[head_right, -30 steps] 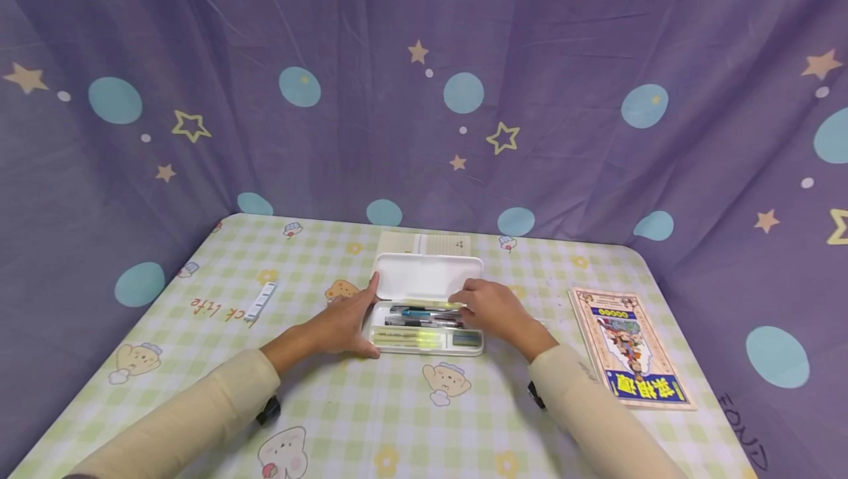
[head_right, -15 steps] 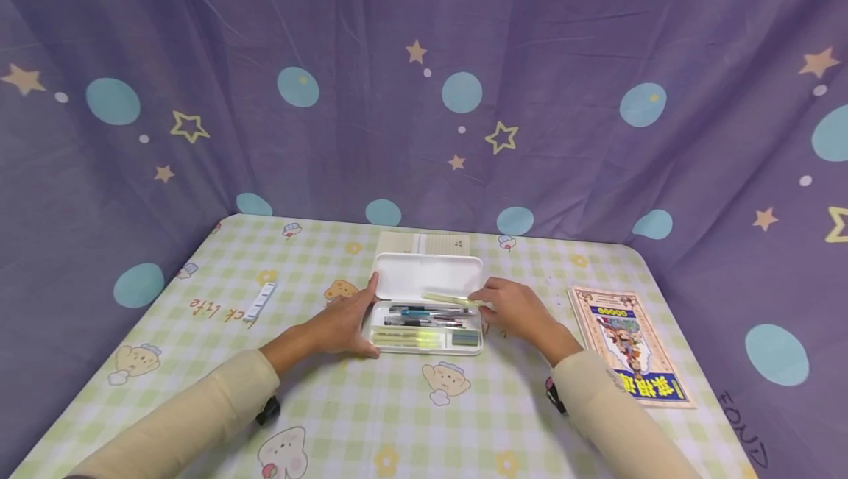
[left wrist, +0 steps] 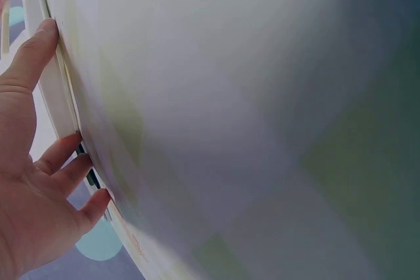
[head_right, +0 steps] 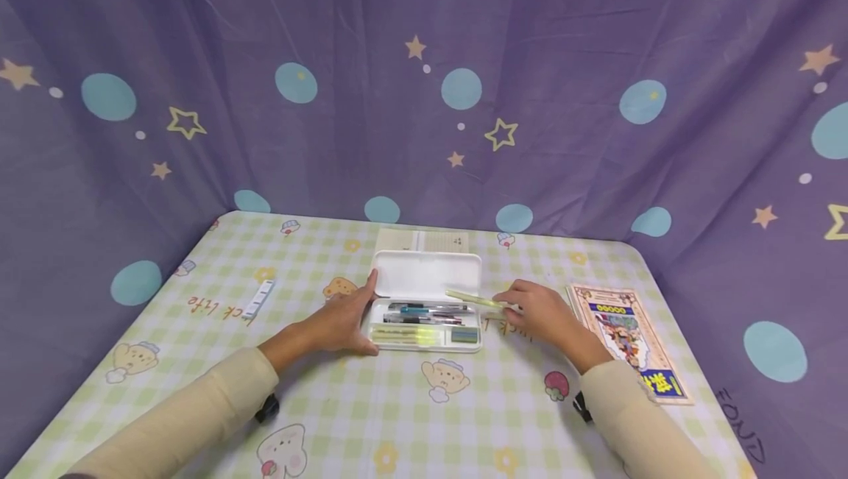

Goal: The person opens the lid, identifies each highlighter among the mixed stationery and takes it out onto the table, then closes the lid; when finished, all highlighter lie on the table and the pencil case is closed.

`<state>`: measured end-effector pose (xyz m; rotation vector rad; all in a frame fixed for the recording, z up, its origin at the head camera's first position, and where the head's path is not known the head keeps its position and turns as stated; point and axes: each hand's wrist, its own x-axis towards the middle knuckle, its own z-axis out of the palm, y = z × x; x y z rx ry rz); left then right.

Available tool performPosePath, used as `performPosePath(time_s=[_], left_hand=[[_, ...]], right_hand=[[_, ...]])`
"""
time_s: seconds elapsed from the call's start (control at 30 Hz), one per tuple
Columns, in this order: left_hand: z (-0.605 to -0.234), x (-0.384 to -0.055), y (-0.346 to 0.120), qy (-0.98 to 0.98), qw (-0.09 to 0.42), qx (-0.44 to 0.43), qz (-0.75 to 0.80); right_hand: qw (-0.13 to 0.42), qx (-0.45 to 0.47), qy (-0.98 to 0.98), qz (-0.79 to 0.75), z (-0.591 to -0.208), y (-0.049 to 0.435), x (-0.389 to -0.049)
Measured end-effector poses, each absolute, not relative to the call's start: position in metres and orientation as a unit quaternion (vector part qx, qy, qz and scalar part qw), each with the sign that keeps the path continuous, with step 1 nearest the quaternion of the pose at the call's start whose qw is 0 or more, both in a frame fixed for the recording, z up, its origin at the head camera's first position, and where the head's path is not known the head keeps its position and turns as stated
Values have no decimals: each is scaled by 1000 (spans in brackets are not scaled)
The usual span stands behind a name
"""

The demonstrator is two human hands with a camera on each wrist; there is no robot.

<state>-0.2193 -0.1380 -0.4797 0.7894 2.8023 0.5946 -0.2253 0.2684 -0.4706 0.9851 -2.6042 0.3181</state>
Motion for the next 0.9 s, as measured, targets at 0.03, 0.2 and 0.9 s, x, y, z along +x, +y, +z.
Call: performPosePath(time_s=[0.03,0.2,0.9], left_hand=[[-480,-220,-138,940,84,264,198],[-481,-221,-138,941,83,263,195],[-483,-222,-139,938,88,266,205]], right_hand=[[172,348,-915,110,-470,272,-224],[194,359,-907,110,-471,288,-218],[155,319,-927,119,-478,335,-194]])
